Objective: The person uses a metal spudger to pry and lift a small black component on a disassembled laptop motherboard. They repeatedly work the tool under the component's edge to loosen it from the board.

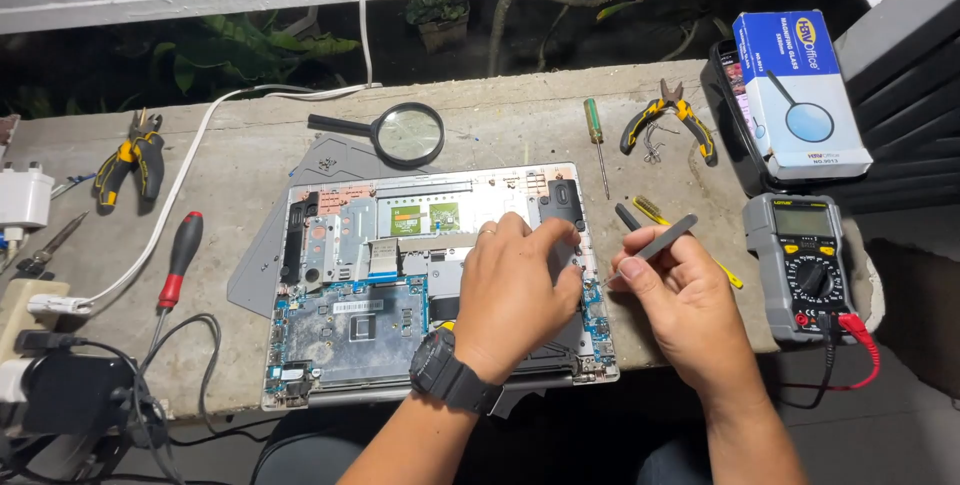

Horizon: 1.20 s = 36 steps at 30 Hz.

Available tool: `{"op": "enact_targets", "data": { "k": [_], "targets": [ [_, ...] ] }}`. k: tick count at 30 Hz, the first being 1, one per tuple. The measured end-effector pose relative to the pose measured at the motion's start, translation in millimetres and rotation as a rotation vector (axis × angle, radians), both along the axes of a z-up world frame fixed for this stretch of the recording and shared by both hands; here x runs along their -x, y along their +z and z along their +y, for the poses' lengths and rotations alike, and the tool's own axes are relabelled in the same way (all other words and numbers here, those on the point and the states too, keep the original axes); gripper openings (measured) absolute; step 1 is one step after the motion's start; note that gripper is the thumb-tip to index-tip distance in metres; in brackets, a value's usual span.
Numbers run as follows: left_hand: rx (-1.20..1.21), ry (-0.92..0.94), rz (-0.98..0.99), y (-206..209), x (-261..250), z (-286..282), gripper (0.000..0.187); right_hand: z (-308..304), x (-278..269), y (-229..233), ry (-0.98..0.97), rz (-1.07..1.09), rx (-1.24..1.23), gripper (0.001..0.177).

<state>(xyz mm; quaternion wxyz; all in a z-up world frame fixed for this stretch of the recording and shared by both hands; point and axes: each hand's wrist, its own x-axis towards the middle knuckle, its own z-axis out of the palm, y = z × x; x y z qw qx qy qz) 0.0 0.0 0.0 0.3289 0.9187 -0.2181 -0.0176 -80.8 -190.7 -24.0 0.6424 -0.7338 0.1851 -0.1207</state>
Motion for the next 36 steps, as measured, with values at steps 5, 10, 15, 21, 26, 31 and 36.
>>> {"op": "enact_targets", "data": {
  "k": [5,10,15,21,26,31,36],
  "targets": [
    [0.018,0.0,-0.071,-2,4,1,0.031,1,-3,-15,-0.019,-0.083,-0.062,0.024],
    [0.011,-0.033,-0.075,-2,4,4,0.032,5,-5,-11,-0.055,-0.08,-0.016,0.02],
    [0.028,-0.015,-0.095,-5,1,3,0.031,8,-5,-7,-0.012,-0.064,0.072,0.016],
    [0.009,-0.02,-0.061,-4,0,3,0.03,9,-5,-6,-0.019,-0.058,0.077,0.017],
    [0.013,-0.017,-0.065,-3,1,3,0.031,11,-5,-3,-0.015,-0.068,0.104,0.017],
    [0.005,-0.021,-0.043,-1,1,4,0.031,15,-3,5,-0.024,-0.022,0.164,0.016],
    [-0.006,-0.018,-0.049,-1,0,4,0.03,16,-2,7,0.002,-0.034,0.239,0.014]
  ]
}}
